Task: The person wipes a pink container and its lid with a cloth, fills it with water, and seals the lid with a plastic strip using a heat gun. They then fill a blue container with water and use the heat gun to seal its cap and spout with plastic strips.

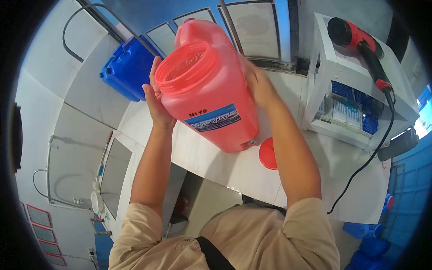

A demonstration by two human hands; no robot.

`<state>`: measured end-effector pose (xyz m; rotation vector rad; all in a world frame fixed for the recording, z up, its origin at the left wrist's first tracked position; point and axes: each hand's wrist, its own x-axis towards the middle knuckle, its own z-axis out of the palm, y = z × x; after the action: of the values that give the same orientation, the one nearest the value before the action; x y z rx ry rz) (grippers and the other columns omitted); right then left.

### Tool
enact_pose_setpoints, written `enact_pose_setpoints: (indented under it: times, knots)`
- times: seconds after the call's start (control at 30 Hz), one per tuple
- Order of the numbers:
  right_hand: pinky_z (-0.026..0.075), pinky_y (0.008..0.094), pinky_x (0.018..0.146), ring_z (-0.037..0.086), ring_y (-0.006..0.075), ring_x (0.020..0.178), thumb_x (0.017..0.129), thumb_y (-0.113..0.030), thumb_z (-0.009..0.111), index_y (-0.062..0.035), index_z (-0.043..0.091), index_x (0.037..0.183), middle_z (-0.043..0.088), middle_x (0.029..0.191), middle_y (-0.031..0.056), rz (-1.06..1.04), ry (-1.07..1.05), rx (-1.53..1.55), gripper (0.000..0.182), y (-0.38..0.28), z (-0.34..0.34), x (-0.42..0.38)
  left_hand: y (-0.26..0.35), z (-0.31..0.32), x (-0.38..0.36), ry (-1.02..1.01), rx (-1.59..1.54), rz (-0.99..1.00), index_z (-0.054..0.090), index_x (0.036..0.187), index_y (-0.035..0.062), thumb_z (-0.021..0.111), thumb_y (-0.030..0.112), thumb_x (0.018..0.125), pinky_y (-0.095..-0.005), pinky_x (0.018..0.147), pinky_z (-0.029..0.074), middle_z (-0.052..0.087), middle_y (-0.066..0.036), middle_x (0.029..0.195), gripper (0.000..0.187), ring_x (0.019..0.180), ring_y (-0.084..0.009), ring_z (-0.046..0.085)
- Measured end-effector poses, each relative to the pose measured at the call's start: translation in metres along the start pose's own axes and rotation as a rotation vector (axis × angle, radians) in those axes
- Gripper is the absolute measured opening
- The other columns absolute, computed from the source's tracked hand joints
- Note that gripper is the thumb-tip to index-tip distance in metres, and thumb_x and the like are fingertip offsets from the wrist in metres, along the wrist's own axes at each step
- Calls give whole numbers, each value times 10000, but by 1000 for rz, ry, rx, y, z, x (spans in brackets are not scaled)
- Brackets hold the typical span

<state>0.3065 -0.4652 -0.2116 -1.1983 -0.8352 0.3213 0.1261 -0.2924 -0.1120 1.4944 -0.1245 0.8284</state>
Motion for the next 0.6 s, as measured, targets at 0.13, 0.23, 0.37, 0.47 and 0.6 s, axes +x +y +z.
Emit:
enact_pose_setpoints:
  times: [0.13,0.23,0.37,0.47,0.6]
  knots:
    - [355,313,1148,463,229,1399,1100,-214,356,-36,342,1568,439,1563,161,213,215,61,501,12,34,-107,-1,0,-1,1,4,5,173,1611,78,380,780,937,-447,1222,295,354,-160,1596,996,1481,-296,352]
    - [355,311,1155,444,227,1423,1097,-193,387,-13,344,1559,431,1565,176,80,226,202,498,-51,55,-99,-2,1,1,11,5,14,170,1612,76,364,792,933,-446,1222,294,346,-156,1603,1006,1483,-295,349]
    - [389,286,1104,502,191,1338,1090,-197,437,15,414,1520,478,1531,151,-159,43,297,479,-49,25,13,-2,-5,1,-15,1,-21,160,1617,88,332,808,928,-450,1231,282,330,-145,1614,1011,1497,-291,326]
    - [388,276,1095,504,183,1323,1076,-258,490,14,460,1493,496,1517,130,-54,-18,336,499,-48,16,85,1,-8,7,-21,-24,-81,180,1612,86,318,773,959,-444,1208,323,363,-149,1589,958,1475,-275,361]
    - [353,298,1142,468,186,1386,1056,-302,508,-15,449,1509,500,1509,106,3,-72,92,539,-43,13,117,-22,-46,75,126,125,-220,262,1587,103,380,628,1031,-443,1168,360,441,-176,1500,774,1414,-308,421]
